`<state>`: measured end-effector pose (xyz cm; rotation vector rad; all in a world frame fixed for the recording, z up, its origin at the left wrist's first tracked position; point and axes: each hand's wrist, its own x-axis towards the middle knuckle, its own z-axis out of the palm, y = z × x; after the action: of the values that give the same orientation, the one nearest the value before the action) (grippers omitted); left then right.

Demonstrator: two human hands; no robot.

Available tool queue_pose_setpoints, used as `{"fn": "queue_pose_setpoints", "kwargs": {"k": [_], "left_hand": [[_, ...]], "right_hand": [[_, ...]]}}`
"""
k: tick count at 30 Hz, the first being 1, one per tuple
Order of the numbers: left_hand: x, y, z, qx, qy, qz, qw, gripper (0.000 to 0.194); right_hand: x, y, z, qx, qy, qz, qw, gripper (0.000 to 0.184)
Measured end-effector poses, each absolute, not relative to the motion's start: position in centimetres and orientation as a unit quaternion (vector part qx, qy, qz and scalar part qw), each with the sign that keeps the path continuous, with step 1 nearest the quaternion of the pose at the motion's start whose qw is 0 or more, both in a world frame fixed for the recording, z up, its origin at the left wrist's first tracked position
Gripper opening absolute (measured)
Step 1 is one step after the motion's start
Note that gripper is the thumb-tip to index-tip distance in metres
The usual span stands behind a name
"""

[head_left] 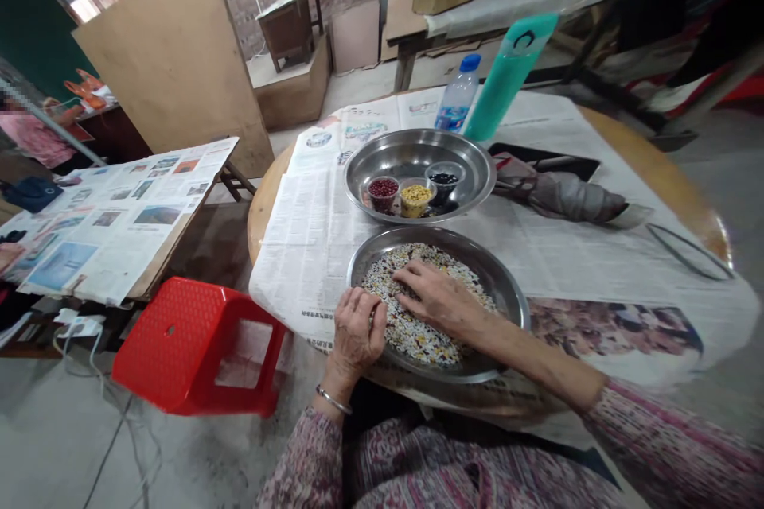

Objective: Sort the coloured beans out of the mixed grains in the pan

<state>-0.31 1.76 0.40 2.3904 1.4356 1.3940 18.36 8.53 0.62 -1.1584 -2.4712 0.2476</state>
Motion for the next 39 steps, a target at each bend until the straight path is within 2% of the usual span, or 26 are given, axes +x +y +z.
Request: {"fn": "queue_pose_setpoints", "kwargs": {"k": [5,12,15,18,24,28,31,34,36,39], "left_hand": [[-0.3,1.7,0.3,0.763,0.468,0.445,0.016,0.023],[-0.2,1.6,0.4,0.765,0.462,0.447,0.024,0.021],[-0.2,1.6,0.4,0.769,0.460,0.444,0.021,0.021],[-0.2,1.6,0.5,0.768,0.462,0.443,0.021,0.021],[-0.2,1.7,0.5,0.765,0.457,0.454,0.018,0.022],[-0.2,1.7,0.3,0.766,0.462,0.447,0.017,0.022],[-0.3,1.6,0.3,0.767,0.465,0.442,0.019,0.021],[-0.3,1.6,0.2,0.766,0.463,0.446,0.029,0.019],[-0.3,1.5,0.3,0.756,0.464,0.460,0.038,0.016],[-0.3,1.5,0.4,0.738,0.472,0.480,0.046,0.014]], "right_hand": [[19.2,7.6,1.2,-0.379,-0.889,0.204,0.153,0.019],[21.5,3.7,1.7,-0.284,-0.907,0.268,0.157,0.025],[19.3,3.2,1.5,-0.237,-0.927,0.230,0.175,0.029],[17.3,4.9,1.3,-0.229,-0.944,0.138,0.195,0.024],[20.7,8.1,0.9,-0.405,-0.898,-0.001,0.171,0.020],[23.2,6.1,-0.1,-0.460,-0.863,0.051,0.201,0.024],[21.7,4.2,-0.7,-0.416,-0.868,0.135,0.235,0.031],[18.4,4.0,-0.7,-0.345,-0.886,0.205,0.232,0.035],[16.5,5.0,-0.3,-0.302,-0.903,0.210,0.222,0.036],[15.0,7.4,0.7,-0.252,-0.930,0.154,0.219,0.027]]}}
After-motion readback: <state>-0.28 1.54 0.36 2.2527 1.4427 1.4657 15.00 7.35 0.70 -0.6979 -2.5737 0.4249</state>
